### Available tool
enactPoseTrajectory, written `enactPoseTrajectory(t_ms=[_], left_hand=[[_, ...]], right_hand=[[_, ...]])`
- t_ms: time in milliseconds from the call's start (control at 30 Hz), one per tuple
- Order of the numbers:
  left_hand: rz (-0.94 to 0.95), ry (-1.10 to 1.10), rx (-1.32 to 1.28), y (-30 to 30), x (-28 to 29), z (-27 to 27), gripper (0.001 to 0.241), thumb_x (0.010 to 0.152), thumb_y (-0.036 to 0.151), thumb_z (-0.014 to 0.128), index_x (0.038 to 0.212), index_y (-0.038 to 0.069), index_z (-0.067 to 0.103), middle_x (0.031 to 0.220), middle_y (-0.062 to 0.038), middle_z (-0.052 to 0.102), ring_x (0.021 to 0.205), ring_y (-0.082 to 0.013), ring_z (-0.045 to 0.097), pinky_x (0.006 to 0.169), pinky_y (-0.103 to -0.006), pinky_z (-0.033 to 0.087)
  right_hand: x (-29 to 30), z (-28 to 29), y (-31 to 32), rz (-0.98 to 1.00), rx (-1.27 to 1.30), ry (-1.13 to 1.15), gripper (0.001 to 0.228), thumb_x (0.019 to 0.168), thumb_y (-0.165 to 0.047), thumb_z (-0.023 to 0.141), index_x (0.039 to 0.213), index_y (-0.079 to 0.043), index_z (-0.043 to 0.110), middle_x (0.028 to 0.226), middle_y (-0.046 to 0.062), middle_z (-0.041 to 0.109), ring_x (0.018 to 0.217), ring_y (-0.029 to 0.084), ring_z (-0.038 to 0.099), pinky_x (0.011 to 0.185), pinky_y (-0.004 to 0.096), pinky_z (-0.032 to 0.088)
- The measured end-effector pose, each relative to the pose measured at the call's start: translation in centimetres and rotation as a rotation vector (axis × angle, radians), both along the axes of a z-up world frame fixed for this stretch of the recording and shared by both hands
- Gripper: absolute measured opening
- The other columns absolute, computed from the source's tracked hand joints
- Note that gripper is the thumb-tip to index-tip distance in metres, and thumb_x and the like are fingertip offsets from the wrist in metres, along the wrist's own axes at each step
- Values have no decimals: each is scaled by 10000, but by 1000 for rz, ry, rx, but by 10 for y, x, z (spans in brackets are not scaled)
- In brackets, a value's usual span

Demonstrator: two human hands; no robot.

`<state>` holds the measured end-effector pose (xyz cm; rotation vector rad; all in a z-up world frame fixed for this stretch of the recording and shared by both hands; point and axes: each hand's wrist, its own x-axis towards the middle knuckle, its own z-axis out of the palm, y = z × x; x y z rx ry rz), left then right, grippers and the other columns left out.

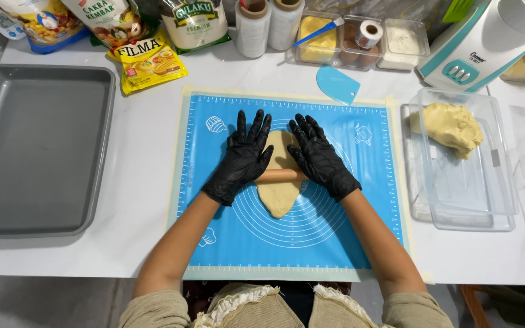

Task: A person wearing gloves takes a piece of dough, shapes it into a ball, and rolls it flat using a rolling pin on a silicone mat.

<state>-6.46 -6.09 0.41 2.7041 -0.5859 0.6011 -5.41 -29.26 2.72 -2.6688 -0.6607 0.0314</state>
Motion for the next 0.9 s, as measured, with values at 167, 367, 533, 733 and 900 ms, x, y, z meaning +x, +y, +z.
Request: enactPoseTrajectory(t_ms=[167,367,533,733,900], left_hand=[[18,13,12,1,-12,2,692,1081,454,360,1693,273,92,1749,-50,98,1576,-451,83,1119,-527,278],[91,43,-181,-22,-52,19,662,1110,427,483,1670,185,228,1712,-143,225,1560,-421,181,1185,-525,196],[-14,27,-208,-11,-71,32,571,1111,376,397,1647,232,261,1709,-42,262,1573,-279,237,1251,-486,154],[7,40,-108,-13,-105,50,540,1110,293,444,1622,184,315,1685,-64,309,1545,-256,297,1271,-457,186],[83,30,76,-18,-115,54,537,1099,236,489,1605,134,341,1675,-90,320,1529,-259,323,1276,-442,234]], right_hand=[[-4,-7,-1,1,17,-22,684,1079,-464,420,1681,-238,186,1704,107,219,1575,363,125,1224,591,220],[-34,5,0,64,-90,-84,715,1064,-482,447,1672,-201,197,1697,118,239,1566,359,163,1236,518,243],[-47,-3,-4,130,-138,-235,672,1075,-472,434,1657,-183,259,1688,129,263,1555,374,190,1247,490,223],[-66,2,-4,185,-193,-273,604,1090,-475,350,1656,-290,255,1707,61,223,1565,364,148,1255,490,166],[-76,4,-8,207,-229,-315,597,1090,-455,353,1660,-324,234,1706,29,237,1578,324,123,1271,462,122]])
